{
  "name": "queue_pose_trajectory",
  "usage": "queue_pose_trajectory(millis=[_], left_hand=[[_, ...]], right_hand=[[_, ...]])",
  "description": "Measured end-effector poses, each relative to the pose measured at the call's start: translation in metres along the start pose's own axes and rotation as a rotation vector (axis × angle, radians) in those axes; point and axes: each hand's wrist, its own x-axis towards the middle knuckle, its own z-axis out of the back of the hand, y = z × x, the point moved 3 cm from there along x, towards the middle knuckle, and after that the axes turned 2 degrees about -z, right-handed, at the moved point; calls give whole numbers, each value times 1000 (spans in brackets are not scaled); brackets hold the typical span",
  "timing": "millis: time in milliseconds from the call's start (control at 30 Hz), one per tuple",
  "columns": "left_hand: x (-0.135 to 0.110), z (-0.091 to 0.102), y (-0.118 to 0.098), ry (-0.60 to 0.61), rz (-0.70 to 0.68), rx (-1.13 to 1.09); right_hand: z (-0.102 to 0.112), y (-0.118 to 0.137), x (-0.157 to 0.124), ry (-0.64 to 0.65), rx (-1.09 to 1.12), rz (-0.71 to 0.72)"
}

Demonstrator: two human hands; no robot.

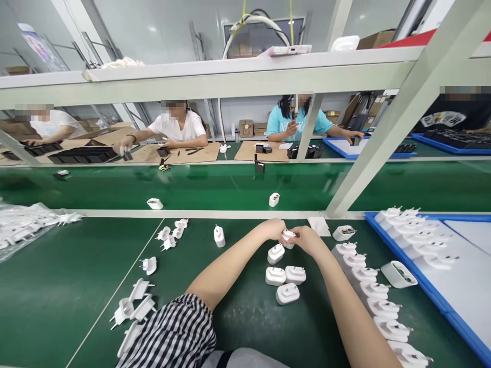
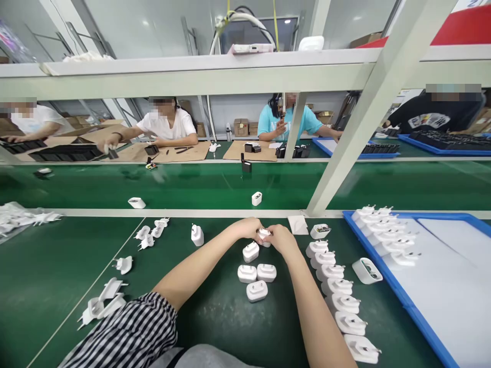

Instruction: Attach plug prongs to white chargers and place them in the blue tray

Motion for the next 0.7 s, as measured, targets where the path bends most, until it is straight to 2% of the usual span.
queue_pose_trajectory(millis=[167,267,400,533,633,700], left_hand=[[-5,-2,-4,-78,-71,3],[-8,-2,-3,-62,-80,-43],[-14,-8,6,-67,-100,-240],[-23,-17,16,-183,-31,-480],[-21,-17,13,-162,-7,-415],[-15,-13,11,-130,110,-323]], right_hand=[[0,8,-14,-26,-42,1],[-1,11,-20,-35,-48,-1],[-5,8,-21,-30,-44,-5],[-9,1,-19,-57,-27,-53],[-8,0,-17,-28,-70,-84],[-5,1,-20,-6,-115,-86]])
